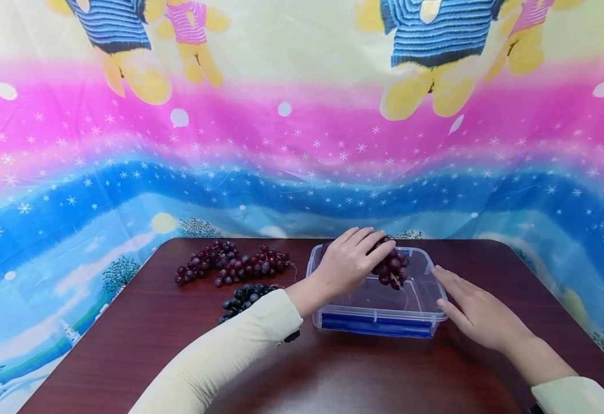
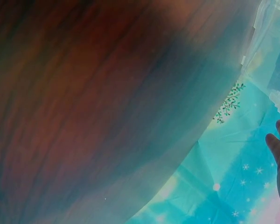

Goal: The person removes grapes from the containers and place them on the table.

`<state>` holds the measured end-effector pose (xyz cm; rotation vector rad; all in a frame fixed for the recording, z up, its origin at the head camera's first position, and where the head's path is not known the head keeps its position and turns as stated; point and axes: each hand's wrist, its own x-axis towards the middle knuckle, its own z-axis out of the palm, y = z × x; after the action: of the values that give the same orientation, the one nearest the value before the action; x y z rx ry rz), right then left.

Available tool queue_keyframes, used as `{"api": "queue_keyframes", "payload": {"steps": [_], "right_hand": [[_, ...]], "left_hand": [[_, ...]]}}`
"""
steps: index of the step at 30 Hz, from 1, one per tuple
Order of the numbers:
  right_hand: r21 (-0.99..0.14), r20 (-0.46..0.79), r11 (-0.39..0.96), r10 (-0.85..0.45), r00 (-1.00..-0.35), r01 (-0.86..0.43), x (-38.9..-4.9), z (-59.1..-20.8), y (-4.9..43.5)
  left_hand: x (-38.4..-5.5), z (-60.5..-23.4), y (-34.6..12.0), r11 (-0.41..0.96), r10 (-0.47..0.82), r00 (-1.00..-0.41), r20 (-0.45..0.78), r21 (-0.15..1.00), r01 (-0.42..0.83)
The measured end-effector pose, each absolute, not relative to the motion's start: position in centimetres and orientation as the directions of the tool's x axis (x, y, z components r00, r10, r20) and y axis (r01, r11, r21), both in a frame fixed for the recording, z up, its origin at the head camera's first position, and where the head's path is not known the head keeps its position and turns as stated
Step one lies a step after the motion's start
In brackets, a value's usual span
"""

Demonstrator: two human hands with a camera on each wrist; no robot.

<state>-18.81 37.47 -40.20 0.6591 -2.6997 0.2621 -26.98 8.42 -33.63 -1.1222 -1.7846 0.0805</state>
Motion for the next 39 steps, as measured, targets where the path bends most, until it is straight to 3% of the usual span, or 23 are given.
{"api": "queue_keyframes", "payload": {"steps": [3, 9, 21, 39], "right_hand": [[-0.089, 0.38, 0.875, -0.412, -0.828, -0.476, -18.8, -40.2, 37.5], [-0.084, 0.388, 0.874, -0.414, -0.823, -0.479, -18.8, -40.3, 37.5], [-0.093, 0.382, 0.879, -0.402, -0.832, -0.467, -18.7, -40.3, 37.5], [-0.102, 0.361, 0.882, -0.399, -0.843, -0.461, -18.8, -40.3, 37.5]], "left_hand": [[-27.1, -33.4, 8.2, 0.576, 0.715, -0.055, 0.697, -0.543, 0.612], [-27.0, -32.4, 7.4, 0.595, 0.699, -0.061, 0.713, -0.532, 0.603], [-27.6, -30.6, 4.6, 0.639, 0.652, -0.006, 0.758, -0.545, 0.543], [-27.8, -28.7, -2.0, 0.702, 0.609, -0.073, 0.79, -0.493, 0.514]]}}
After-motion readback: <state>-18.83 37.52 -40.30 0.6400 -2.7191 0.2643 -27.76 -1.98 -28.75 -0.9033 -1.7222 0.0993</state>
